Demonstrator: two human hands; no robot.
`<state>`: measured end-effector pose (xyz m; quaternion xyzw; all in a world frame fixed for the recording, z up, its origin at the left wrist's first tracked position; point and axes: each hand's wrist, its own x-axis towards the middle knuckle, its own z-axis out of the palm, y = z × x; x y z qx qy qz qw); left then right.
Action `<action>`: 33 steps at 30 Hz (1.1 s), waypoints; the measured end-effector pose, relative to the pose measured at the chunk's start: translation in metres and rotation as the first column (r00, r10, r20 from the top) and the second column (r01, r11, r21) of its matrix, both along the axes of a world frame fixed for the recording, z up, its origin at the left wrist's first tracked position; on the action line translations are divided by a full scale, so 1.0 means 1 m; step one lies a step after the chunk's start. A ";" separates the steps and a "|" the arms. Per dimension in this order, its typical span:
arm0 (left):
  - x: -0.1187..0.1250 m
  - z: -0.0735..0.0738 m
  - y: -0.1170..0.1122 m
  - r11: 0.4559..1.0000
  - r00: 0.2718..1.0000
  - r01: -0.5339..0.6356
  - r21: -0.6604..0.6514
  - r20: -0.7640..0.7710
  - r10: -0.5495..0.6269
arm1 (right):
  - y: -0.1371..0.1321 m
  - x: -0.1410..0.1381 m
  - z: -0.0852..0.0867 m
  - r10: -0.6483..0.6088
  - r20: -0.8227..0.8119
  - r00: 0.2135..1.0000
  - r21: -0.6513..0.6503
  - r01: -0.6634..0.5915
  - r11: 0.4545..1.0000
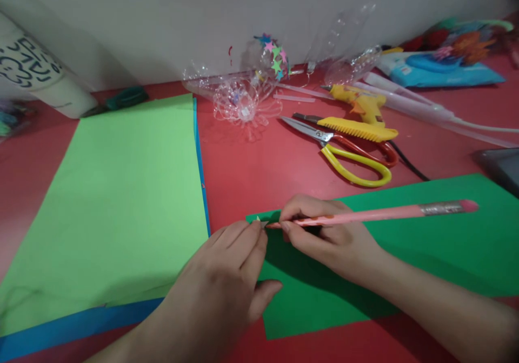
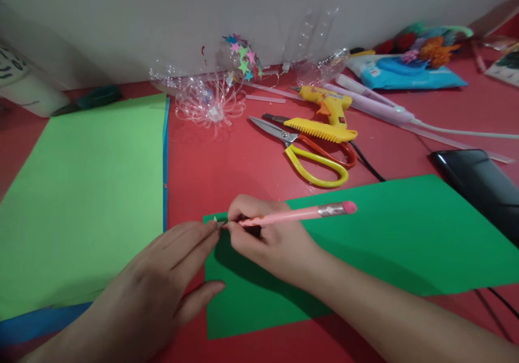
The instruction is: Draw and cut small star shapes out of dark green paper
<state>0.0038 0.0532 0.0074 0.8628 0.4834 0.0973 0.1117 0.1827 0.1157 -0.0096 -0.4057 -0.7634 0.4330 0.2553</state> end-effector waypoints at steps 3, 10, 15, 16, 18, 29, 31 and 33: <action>0.000 0.001 0.000 1.000 1.000 0.006 0.005 0.008 -0.006 | 0.000 0.000 0.000 -0.001 -0.006 1.000 0.005 0.001 1.000; 0.000 0.001 0.002 1.000 0.999 -0.001 0.018 0.043 0.000 | -0.001 0.000 0.002 0.004 -0.009 1.000 0.004 -0.003 1.000; -0.001 0.001 0.002 1.000 0.999 0.001 0.012 0.046 -0.002 | -0.001 0.000 0.002 0.006 -0.017 1.000 -0.004 -0.006 1.000; -0.001 0.001 0.002 1.000 0.999 0.001 0.006 0.049 -0.002 | -0.001 0.000 0.002 0.004 -0.017 1.000 -0.009 -0.004 1.000; -0.001 0.001 0.002 1.000 0.998 -0.001 -0.013 0.059 0.002 | -0.002 0.000 0.002 -0.014 -0.026 1.000 -0.033 0.014 0.999; -0.009 0.001 0.003 0.996 0.992 0.008 -0.085 0.123 0.003 | 0.000 0.001 0.002 -0.014 -0.003 1.000 -0.032 0.013 0.999; -0.009 0.002 0.003 0.996 0.992 0.011 -0.086 0.126 0.000 | 0.000 0.001 0.002 -0.008 -0.001 1.000 -0.032 0.008 0.999; -0.009 0.002 0.004 0.996 0.993 0.006 -0.084 0.121 0.004 | 0.000 0.001 0.002 -0.009 -0.004 1.000 -0.028 0.008 1.000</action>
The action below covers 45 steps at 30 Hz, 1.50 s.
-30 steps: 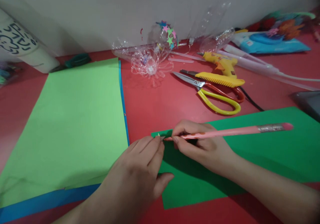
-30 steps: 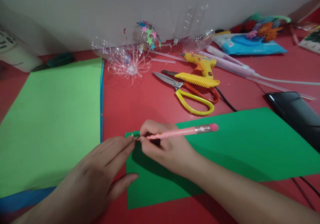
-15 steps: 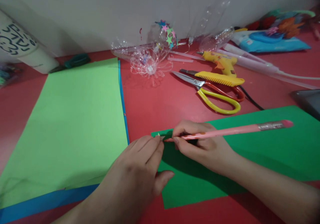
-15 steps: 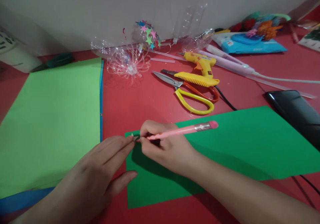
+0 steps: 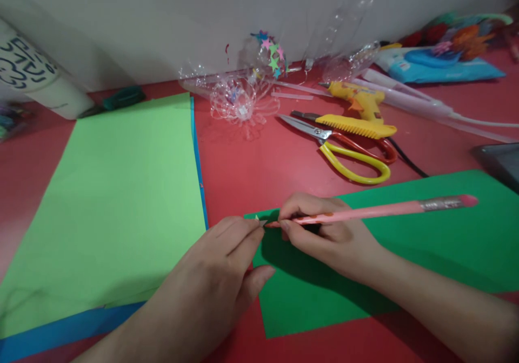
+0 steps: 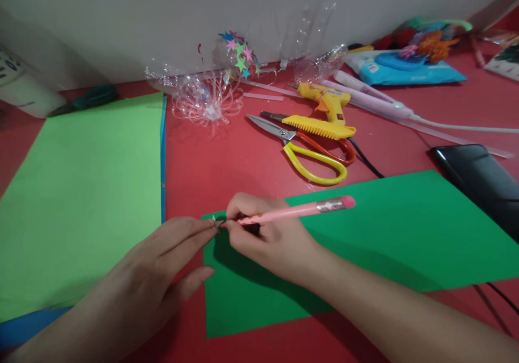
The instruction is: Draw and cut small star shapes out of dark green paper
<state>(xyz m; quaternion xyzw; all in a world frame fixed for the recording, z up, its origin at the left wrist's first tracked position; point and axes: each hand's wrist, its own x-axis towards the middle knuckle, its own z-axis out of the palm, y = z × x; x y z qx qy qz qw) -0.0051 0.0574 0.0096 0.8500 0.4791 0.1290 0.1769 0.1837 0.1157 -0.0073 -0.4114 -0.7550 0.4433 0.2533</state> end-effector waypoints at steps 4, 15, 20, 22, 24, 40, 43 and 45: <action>-0.001 -0.002 0.000 1.000 1.000 0.002 -0.011 -0.005 -0.002 | -0.001 0.000 -0.001 0.004 -0.008 1.000 0.008 -0.004 1.000; 0.000 -0.001 0.001 1.000 0.999 0.026 0.003 -0.035 -0.026 | -0.001 -0.001 0.001 0.012 -0.020 1.000 0.006 -0.012 1.000; 0.000 -0.002 0.001 0.999 0.999 0.027 0.019 -0.042 -0.026 | -0.001 -0.001 0.000 0.014 -0.035 0.999 0.007 -0.014 1.000; 0.000 -0.002 0.001 0.999 0.999 0.026 0.024 -0.040 -0.025 | -0.001 -0.001 0.000 0.018 -0.037 0.999 0.004 -0.018 1.000; -0.001 -0.003 0.000 0.999 0.999 0.028 0.024 -0.043 -0.027 | -0.001 -0.001 0.000 0.019 -0.033 0.999 0.001 -0.019 1.000; -0.001 -0.003 -0.001 0.998 0.997 0.045 0.038 -0.057 -0.043 | 0.000 -0.001 0.002 0.018 -0.029 0.999 0.010 -0.018 1.000; -0.001 -0.002 0.000 0.997 0.996 0.057 0.046 -0.072 -0.054 | 0.000 -0.001 0.002 0.026 -0.023 0.999 0.015 -0.026 1.000; -0.001 -0.002 0.000 0.996 0.995 0.063 0.059 -0.084 -0.058 | 0.000 -0.001 0.001 0.031 -0.021 0.999 0.009 -0.031 0.999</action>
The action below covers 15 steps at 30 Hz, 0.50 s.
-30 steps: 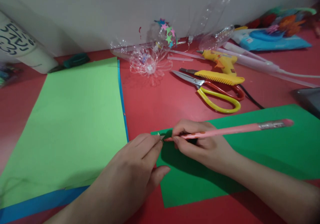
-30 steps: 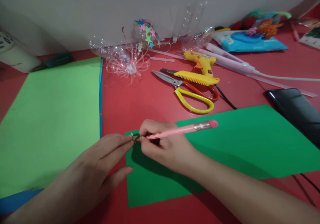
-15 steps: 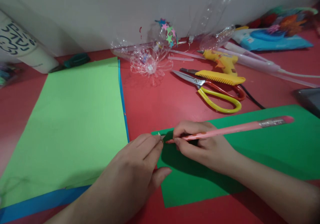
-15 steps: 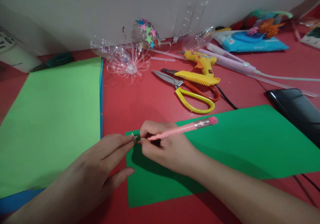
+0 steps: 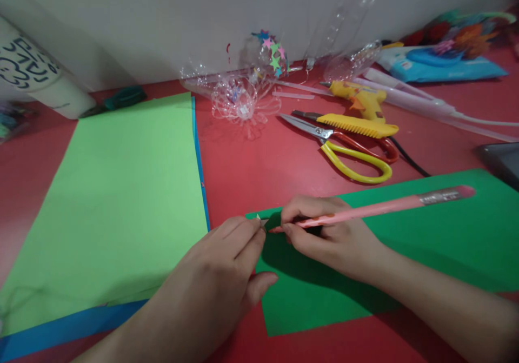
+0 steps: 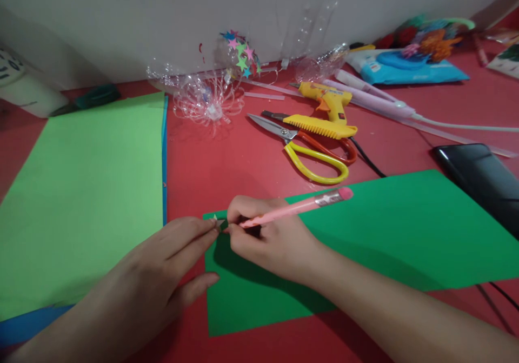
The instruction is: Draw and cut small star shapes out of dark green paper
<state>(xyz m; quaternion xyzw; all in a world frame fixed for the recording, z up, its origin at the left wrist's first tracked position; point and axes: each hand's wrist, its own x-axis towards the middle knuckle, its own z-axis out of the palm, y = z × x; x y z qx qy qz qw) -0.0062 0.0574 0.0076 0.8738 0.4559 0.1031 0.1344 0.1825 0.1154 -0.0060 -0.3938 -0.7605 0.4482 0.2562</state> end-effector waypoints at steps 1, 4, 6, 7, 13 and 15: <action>0.000 0.000 0.000 1.000 1.000 0.003 0.009 -0.007 -0.003 | 0.000 0.000 0.000 0.002 -0.001 1.000 0.000 -0.002 1.000; 0.002 -0.001 0.001 1.000 1.000 0.018 0.024 -0.024 -0.017 | 0.001 0.000 -0.002 -0.013 -0.014 1.000 -0.017 0.013 1.000; 0.002 -0.001 0.002 1.000 1.000 0.017 0.014 -0.017 -0.016 | 0.001 0.001 -0.002 -0.040 -0.029 0.999 -0.039 0.038 0.999; 0.002 -0.001 0.003 1.000 1.000 0.020 0.012 -0.019 -0.020 | 0.001 0.001 -0.002 -0.050 -0.034 0.998 -0.046 0.049 0.998; -0.013 -0.006 0.005 0.996 0.996 0.083 0.033 -0.029 -0.082 | -0.001 0.002 -0.001 -0.008 0.017 1.000 0.034 0.008 0.999; -0.019 -0.010 0.005 0.999 0.998 0.028 -0.023 0.059 -0.027 | -0.002 0.003 -0.002 0.026 0.042 0.999 0.068 -0.028 0.997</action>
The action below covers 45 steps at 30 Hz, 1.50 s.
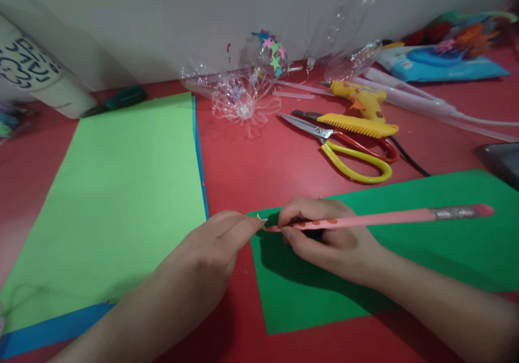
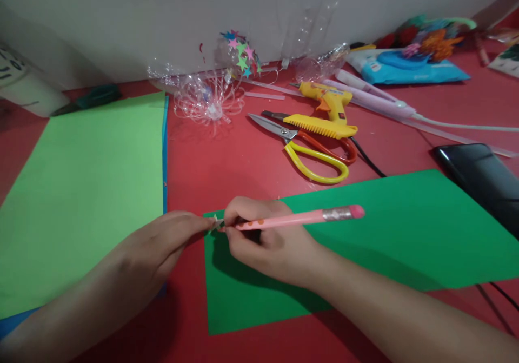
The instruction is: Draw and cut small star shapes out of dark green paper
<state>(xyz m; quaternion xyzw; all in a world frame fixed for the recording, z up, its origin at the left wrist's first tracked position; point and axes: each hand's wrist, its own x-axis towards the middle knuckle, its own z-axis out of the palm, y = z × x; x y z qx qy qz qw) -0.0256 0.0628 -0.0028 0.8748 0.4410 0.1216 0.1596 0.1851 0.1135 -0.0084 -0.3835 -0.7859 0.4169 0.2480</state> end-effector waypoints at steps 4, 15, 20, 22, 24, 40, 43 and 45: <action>-0.006 -0.005 0.006 0.999 0.998 -0.017 -0.028 0.056 0.018 | 0.000 0.001 -0.002 0.043 0.020 0.999 0.037 -0.043 0.998; -0.003 0.004 0.011 0.998 0.991 0.070 0.001 0.114 -0.070 | 0.001 0.001 -0.002 -0.098 -0.037 0.995 -0.053 0.095 0.994; 0.001 0.001 0.005 0.996 0.991 0.021 -0.092 0.134 -0.008 | 0.002 0.001 -0.003 -0.101 -0.049 0.994 -0.065 0.098 0.993; 0.002 -0.001 0.003 0.992 0.987 -0.005 -0.130 0.158 0.026 | 0.002 0.000 -0.002 -0.113 -0.045 0.993 -0.060 0.110 0.992; 0.003 -0.002 0.002 0.989 0.985 -0.013 -0.149 0.165 0.038 | 0.003 0.000 -0.002 -0.120 -0.043 0.992 -0.056 0.117 0.992; 0.008 0.002 0.000 0.991 0.997 -0.015 -0.132 0.078 0.025 | 0.004 0.000 -0.002 -0.109 -0.055 0.993 -0.056 0.106 0.993; 0.008 -0.002 -0.001 0.993 0.996 -0.005 -0.120 0.090 0.016 | 0.003 0.000 -0.001 -0.116 -0.055 0.992 -0.061 0.113 0.992; 0.007 -0.002 0.000 0.992 0.994 -0.007 -0.123 0.105 0.020 | 0.003 -0.001 0.000 -0.118 -0.055 0.991 -0.064 0.115 0.991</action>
